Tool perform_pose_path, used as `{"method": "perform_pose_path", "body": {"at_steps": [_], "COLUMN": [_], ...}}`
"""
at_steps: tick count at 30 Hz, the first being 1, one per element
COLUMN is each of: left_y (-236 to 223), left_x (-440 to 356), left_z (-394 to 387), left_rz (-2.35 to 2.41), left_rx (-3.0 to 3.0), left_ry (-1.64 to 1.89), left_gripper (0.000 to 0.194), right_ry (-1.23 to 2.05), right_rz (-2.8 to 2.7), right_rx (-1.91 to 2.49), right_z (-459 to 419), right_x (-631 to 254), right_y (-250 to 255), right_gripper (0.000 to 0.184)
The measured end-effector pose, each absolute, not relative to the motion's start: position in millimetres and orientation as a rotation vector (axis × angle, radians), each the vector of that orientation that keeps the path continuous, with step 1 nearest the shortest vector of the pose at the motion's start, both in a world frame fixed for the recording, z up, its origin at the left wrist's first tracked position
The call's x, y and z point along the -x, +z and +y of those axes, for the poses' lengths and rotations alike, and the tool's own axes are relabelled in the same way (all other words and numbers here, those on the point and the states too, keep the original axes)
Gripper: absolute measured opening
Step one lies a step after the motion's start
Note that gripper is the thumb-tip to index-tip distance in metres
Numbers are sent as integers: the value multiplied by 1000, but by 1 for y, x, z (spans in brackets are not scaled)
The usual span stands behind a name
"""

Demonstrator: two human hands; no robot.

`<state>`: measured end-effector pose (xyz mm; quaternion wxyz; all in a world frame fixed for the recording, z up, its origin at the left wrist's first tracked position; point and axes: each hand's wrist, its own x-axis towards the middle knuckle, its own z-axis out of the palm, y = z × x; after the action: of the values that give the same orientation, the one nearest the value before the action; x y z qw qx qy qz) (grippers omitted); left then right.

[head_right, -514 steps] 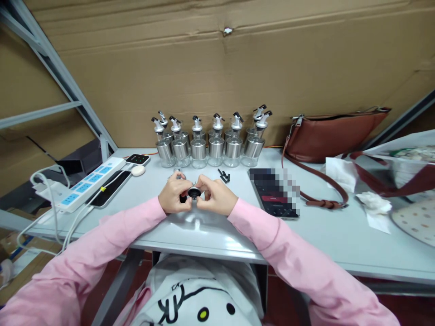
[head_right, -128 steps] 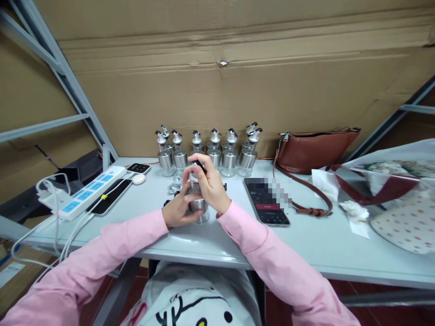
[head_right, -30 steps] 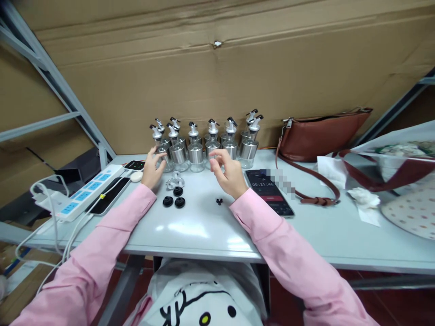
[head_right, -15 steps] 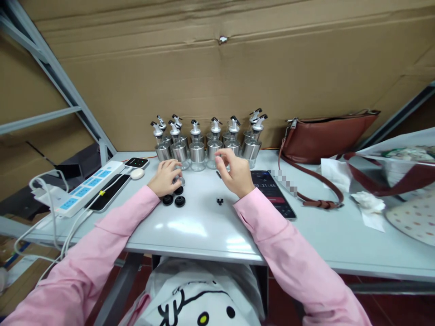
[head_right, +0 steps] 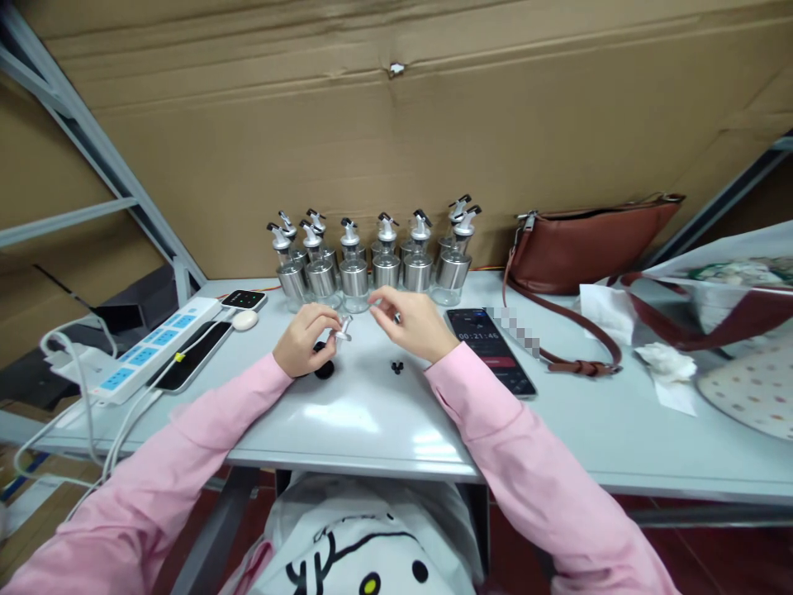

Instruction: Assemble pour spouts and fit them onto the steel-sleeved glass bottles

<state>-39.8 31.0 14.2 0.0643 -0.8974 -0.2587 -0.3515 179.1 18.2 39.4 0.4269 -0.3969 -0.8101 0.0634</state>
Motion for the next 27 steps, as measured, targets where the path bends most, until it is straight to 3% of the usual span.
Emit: {"method": "perform_pose_path", "body": {"at_steps": [11,22,27], "left_y": [10,9,12], "left_x": [34,32,32], "left_z": [25,20,19], "left_rz": [-473,-604,-581], "left_rx": [2603,2586,2604], "left_ry": [-1145,-1126,-1136], "left_gripper": [16,14,26], "right_ry": [703,715,738], "right_rz": [-2005,-2014,-1952], "right_rx": [900,927,912], "right_z": [15,14,17], "right_x": [-166,-170,-175], "right_y": [36,37,38], "right_gripper": [22,22,24]}}
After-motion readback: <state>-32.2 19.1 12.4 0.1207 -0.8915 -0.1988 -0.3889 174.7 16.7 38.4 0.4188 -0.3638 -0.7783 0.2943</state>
